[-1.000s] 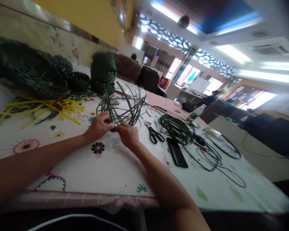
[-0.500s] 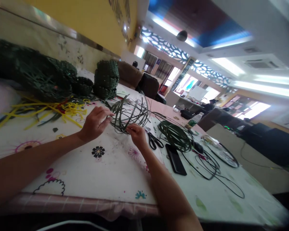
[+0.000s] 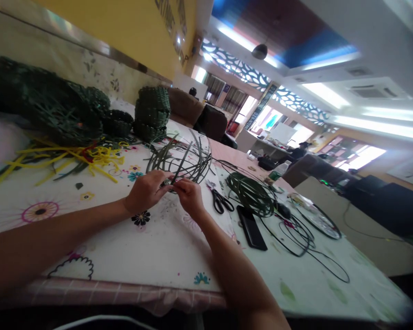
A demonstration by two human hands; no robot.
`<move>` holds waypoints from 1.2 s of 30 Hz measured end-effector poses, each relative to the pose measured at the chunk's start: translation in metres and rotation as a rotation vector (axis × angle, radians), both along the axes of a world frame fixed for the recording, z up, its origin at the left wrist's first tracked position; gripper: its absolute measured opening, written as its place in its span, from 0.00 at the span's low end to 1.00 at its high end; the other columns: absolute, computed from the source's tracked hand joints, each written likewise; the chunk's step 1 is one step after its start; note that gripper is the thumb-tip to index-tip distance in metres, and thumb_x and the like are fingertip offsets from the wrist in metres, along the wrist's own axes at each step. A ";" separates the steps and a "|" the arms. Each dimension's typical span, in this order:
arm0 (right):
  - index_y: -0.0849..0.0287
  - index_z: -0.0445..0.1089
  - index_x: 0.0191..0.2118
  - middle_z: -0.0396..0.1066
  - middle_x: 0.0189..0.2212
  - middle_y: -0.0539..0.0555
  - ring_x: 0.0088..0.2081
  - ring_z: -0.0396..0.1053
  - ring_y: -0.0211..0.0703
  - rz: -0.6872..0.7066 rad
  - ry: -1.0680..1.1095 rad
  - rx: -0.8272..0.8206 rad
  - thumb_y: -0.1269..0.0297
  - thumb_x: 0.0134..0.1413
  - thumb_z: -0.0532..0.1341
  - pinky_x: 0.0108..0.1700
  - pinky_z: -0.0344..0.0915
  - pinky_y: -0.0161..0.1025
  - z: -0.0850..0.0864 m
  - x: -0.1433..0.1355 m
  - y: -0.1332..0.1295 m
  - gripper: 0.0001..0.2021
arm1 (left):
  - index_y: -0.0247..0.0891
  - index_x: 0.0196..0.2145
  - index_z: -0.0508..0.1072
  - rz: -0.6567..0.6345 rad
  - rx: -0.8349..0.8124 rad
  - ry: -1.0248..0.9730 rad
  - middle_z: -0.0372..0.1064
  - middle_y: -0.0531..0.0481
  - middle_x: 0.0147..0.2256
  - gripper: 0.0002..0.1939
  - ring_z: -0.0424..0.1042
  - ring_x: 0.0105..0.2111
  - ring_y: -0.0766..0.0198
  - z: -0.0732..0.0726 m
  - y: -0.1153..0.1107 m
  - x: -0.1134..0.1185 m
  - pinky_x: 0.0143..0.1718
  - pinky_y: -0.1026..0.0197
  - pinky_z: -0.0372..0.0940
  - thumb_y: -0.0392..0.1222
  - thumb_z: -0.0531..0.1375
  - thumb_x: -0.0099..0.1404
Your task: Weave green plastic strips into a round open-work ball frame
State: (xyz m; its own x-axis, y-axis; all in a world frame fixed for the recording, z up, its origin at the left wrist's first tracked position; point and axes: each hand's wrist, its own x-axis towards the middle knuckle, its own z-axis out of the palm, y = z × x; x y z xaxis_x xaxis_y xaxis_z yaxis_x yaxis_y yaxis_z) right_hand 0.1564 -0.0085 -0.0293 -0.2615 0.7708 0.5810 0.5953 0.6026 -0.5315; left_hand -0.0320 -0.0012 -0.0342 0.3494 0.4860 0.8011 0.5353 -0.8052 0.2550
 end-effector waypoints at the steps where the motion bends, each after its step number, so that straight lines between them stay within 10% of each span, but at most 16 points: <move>1: 0.57 0.73 0.26 0.70 0.26 0.50 0.32 0.69 0.38 -0.009 -0.035 -0.001 0.65 0.60 0.60 0.36 0.62 0.32 -0.001 -0.002 -0.001 0.11 | 0.37 0.48 0.72 0.010 -0.053 -0.025 0.76 0.42 0.43 0.15 0.74 0.44 0.55 0.000 -0.001 0.002 0.47 0.56 0.67 0.48 0.56 0.71; 7: 0.56 0.75 0.30 0.73 0.30 0.51 0.35 0.71 0.39 -0.025 -0.160 0.003 0.68 0.62 0.60 0.37 0.62 0.32 -0.005 -0.011 -0.005 0.10 | 0.40 0.44 0.74 -0.023 -0.342 -0.112 0.77 0.50 0.36 0.11 0.75 0.34 0.62 0.006 -0.003 0.004 0.37 0.62 0.66 0.46 0.58 0.67; 25: 0.57 0.74 0.34 0.70 0.32 0.52 0.31 0.66 0.38 -0.123 -0.394 0.033 0.64 0.66 0.57 0.31 0.56 0.33 -0.007 -0.012 -0.003 0.10 | 0.34 0.39 0.74 -0.003 -0.234 0.309 0.73 0.42 0.36 0.13 0.73 0.37 0.55 0.010 0.003 -0.001 0.39 0.57 0.65 0.40 0.50 0.69; 36: 0.61 0.74 0.39 0.71 0.34 0.55 0.36 0.70 0.39 0.114 -0.154 0.118 0.65 0.67 0.54 0.40 0.65 0.33 -0.008 0.001 0.005 0.12 | 0.35 0.41 0.75 -0.103 -0.099 0.338 0.70 0.47 0.33 0.10 0.72 0.33 0.59 0.013 0.016 -0.013 0.35 0.60 0.63 0.43 0.58 0.67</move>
State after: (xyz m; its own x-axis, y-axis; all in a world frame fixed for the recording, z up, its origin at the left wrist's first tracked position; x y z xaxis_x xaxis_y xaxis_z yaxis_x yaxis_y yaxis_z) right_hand 0.1570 -0.0035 -0.0378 -0.4356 0.6603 0.6118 0.5882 0.7233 -0.3618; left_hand -0.0448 0.0146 -0.0215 0.6376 0.5038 0.5828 0.5198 -0.8397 0.1571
